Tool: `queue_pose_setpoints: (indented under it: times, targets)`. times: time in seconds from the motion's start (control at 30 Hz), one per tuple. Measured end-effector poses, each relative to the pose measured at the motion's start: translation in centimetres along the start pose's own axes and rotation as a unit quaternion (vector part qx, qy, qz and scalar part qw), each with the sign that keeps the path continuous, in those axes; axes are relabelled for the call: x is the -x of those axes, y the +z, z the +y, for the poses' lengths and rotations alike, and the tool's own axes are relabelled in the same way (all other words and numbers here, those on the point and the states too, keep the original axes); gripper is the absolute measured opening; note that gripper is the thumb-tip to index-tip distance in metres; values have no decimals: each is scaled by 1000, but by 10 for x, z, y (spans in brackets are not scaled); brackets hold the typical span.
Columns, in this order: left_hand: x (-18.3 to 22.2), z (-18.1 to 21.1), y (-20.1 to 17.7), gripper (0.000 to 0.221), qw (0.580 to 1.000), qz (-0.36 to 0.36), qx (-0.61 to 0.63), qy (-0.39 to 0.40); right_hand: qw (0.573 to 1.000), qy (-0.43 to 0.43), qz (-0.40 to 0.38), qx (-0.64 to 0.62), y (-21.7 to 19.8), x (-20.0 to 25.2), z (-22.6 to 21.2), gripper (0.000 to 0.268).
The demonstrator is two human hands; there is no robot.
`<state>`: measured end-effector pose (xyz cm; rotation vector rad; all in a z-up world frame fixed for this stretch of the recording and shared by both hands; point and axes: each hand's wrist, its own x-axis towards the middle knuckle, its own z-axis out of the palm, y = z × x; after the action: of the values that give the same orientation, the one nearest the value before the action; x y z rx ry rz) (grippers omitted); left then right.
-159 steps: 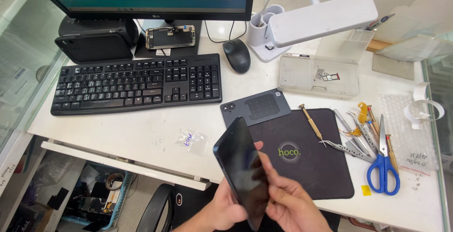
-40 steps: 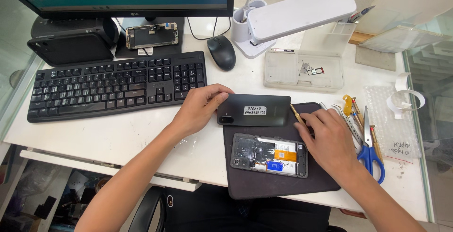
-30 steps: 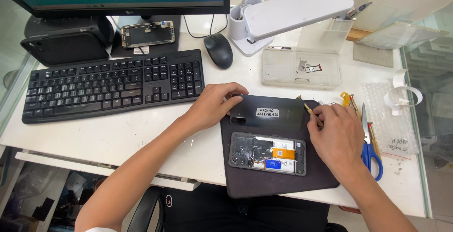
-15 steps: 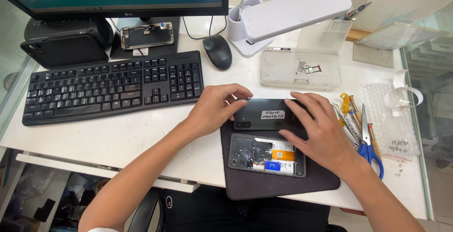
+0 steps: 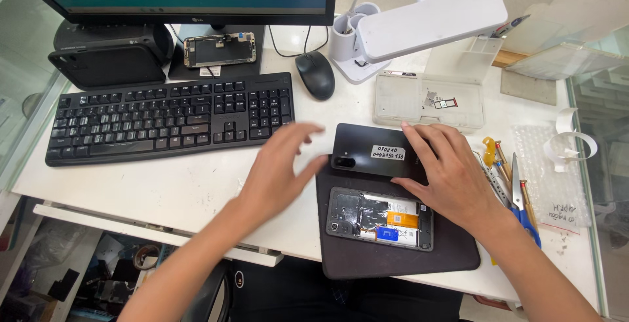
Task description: The person reassembles a smartphone by connecting ribbon cables, placing the battery, and securing the back cover with screws. They use tweezers and a screwdriver to manipulate small components and fasteners on a workbench.
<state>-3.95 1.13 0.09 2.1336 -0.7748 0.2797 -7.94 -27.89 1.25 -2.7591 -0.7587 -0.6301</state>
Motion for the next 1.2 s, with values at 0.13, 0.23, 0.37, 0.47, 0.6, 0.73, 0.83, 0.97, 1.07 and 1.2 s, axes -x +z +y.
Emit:
queue_pose_setpoints:
  times: [0.13,0.23,0.37,0.47,0.6,0.73,0.83,0.97,1.07,1.2]
  targets:
    - [43,29,-1,58,987,-117,-31,107,1000,-17,-15,-7,-2,-12,-2,95]
    - [54,35,8,77,975,-161,-44,144,999,-34,-32,-26,4,-28,-7,94]
    - [48,30,28,86,974,-169,-58,140,996,-43,-65,-48,14,-47,-8,94]
    - [44,27,35,86,974,-179,-48,130,995,-38,-66,-58,17,-51,-6,93]
    - [43,26,37,83,972,-194,-36,127,995,-31,-67,-62,19,-47,-1,94]
    - [45,28,37,83,973,-189,-25,130,996,-35,-56,-66,21,-41,0,93]
    - [45,28,37,84,975,-186,-12,124,996,-44,-48,-59,22,-40,0,92]
    - [44,30,38,87,974,-205,4,96,996,-53,-50,-49,24,-37,0,90]
    - [44,33,37,88,973,-210,7,92,996,-59,-51,-51,24,-36,1,87]
    - [45,36,35,89,973,-205,5,108,995,-71,-46,-54,24,-35,0,85]
